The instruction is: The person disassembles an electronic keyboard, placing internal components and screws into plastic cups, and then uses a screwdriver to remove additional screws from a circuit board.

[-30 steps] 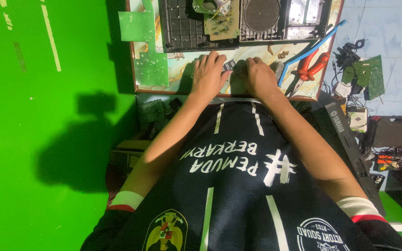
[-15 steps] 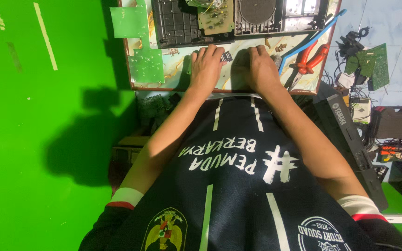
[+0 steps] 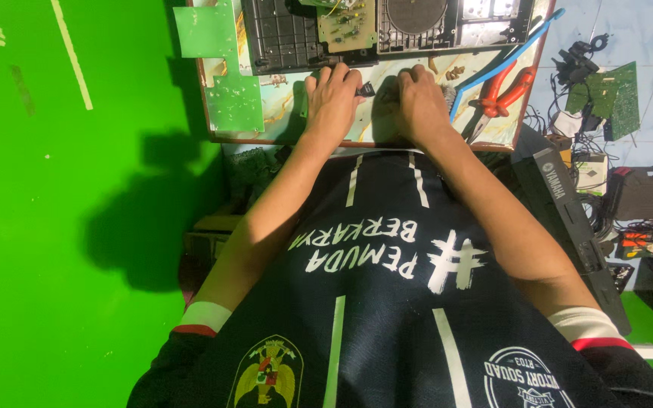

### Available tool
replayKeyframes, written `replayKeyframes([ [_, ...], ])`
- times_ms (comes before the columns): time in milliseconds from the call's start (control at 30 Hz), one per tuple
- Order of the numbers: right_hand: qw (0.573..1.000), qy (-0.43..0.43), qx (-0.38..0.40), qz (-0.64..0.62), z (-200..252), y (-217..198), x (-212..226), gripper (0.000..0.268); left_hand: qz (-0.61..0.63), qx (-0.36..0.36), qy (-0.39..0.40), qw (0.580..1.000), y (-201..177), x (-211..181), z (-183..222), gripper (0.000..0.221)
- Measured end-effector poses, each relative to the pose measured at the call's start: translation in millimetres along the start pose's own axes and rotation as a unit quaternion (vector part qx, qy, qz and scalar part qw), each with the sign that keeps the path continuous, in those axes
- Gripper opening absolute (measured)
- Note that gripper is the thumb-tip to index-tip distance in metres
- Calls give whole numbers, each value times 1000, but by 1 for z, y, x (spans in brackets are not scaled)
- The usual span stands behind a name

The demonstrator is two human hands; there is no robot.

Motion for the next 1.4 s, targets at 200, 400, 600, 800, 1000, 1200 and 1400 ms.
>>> replayKeyframes([
  [200,1000,-3,-2,-16,2,0,-3,37,9,-20,18,1000,-6,-6,2,15],
  [400,996,-8,-31,-81,5,-6,-4,44,81,-41,-35,995,-17,-10,1,15],
  [600,983,1,-59,-173,6,-26,0,33,144,-10,-142,979,-13,0,0,18],
  [800,986,-24,-88,-141,6,-46,6,24,277,-12,-208,938,-9,14,6,27],
  [1000,990,-39,-125,-53,10,-61,5,12,305,97,-249,914,-1,5,13,35],
  [1200,979,12,-89,-185,18,-72,9,18,346,92,-166,919,7,-17,14,38],
  [1400,939,173,51,-291,28,-71,10,13,354,169,-243,887,19,-33,12,36],
])
Point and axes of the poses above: each hand's wrist, its own z-axis away from the middle knuckle, its own y-axis out of the palm, x = y × z, the point moved 1 cm from there along -z, towards the middle knuckle, and after that the axes turned 8 degrees about -x, right-handed, at the moved point
